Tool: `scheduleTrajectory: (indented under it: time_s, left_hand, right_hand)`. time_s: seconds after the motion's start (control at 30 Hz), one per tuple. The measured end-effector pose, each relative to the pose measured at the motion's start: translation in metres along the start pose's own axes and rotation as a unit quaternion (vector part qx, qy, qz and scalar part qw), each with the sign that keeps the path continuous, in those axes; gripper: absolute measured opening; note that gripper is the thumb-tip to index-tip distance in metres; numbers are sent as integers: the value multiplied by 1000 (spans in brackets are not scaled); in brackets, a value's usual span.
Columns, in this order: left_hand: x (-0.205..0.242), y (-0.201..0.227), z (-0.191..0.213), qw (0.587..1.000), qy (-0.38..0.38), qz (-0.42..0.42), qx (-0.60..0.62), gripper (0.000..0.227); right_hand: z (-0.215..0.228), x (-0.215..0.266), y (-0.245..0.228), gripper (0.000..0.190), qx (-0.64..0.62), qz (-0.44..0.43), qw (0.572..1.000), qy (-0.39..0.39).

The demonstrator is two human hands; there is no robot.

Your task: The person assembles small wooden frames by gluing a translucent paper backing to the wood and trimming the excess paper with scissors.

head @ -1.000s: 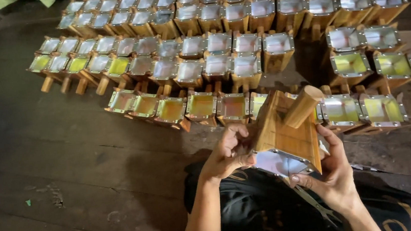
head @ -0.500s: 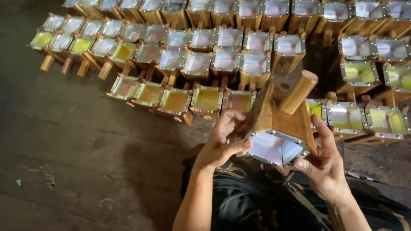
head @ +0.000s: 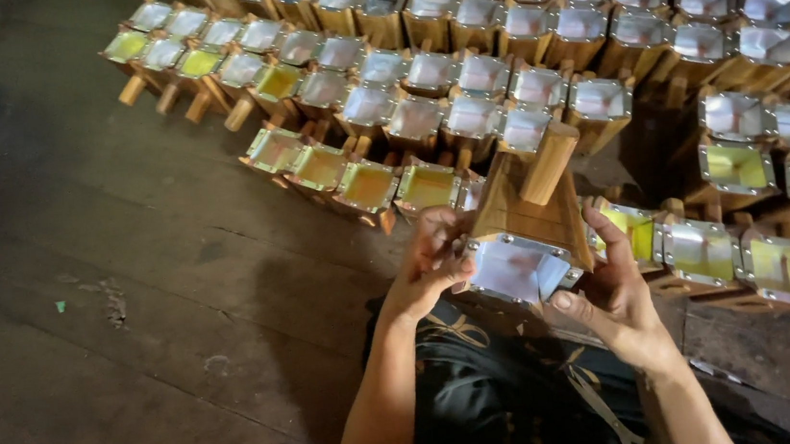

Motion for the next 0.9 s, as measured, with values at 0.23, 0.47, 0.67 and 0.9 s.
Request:
scheduleTrajectory:
  time_s: [0.23, 0.47, 0.67, 0.9]
  left_hand:
    - [8, 29, 6, 984, 77, -158, -9, 33]
    - [19, 33, 2, 968, 95, -223, -68, 28]
    - [33, -7, 23, 971, 157, -179, -34, 42]
    - [30, 25, 12, 967, 102, -232, -17, 29]
  right_hand:
    - [4, 12, 21, 55, 183, 153, 926, 294]
    - [-36, -16, 19, 61, 159, -9, 961, 227]
    - [-42, -31, 37, 77, 181, -57, 956, 225]
    - [-33, -23, 55, 47, 208, -46, 950, 229]
Point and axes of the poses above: each hand's wrist, its own x-axis away from the middle knuckle, its own z-axis out of the back of the hand, y = z × x, the point moved 6 cm from there along -x, towards the middle knuckle, and after that the axes turned 12 degrees about y, right-handed, at the moved point
